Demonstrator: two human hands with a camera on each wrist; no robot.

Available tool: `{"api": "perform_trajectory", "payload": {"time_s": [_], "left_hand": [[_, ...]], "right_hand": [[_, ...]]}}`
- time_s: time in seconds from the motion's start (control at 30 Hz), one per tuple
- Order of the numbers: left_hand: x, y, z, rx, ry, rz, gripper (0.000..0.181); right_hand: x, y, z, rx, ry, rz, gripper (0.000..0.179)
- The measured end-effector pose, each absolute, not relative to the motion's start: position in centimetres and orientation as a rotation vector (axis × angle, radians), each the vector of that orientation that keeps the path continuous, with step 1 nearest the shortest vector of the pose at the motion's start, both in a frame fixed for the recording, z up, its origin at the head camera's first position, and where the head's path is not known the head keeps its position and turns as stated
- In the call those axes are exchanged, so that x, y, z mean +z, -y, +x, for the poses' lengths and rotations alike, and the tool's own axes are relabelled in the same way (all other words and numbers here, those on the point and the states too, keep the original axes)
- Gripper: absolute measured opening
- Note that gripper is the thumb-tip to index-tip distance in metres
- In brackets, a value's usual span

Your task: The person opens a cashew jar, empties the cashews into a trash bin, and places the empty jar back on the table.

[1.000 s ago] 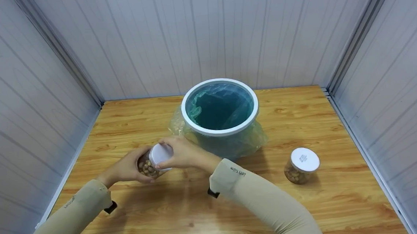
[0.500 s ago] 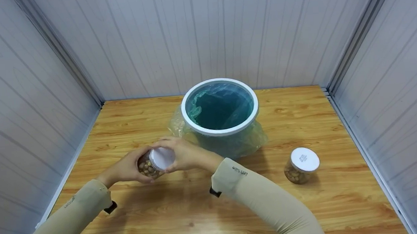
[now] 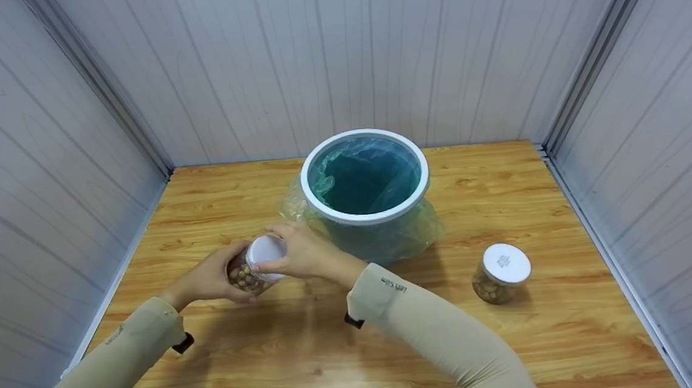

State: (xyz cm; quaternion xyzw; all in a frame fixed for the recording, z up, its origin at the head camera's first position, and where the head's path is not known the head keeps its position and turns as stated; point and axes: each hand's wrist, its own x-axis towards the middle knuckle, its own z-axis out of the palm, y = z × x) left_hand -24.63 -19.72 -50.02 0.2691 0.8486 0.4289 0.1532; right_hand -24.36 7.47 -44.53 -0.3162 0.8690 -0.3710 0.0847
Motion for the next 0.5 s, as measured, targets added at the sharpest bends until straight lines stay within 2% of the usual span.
{"api": "perform_trajectory", "payload": {"time_s": [0.27,0.5], "left_hand": [[-49.75,19.81,-24.56,1.225,-2.437,0.767,0.089],[-49.74,19.76,-24.6,1.222,-2.451,0.802,0.088]], "right_hand": [[-44.71,-7.43,-24.42,-1.12,-2.573,-0.918,0.073],[-44.56,-7.72,-24.58,-1.148,-2.499,-0.953,0.074]]}}
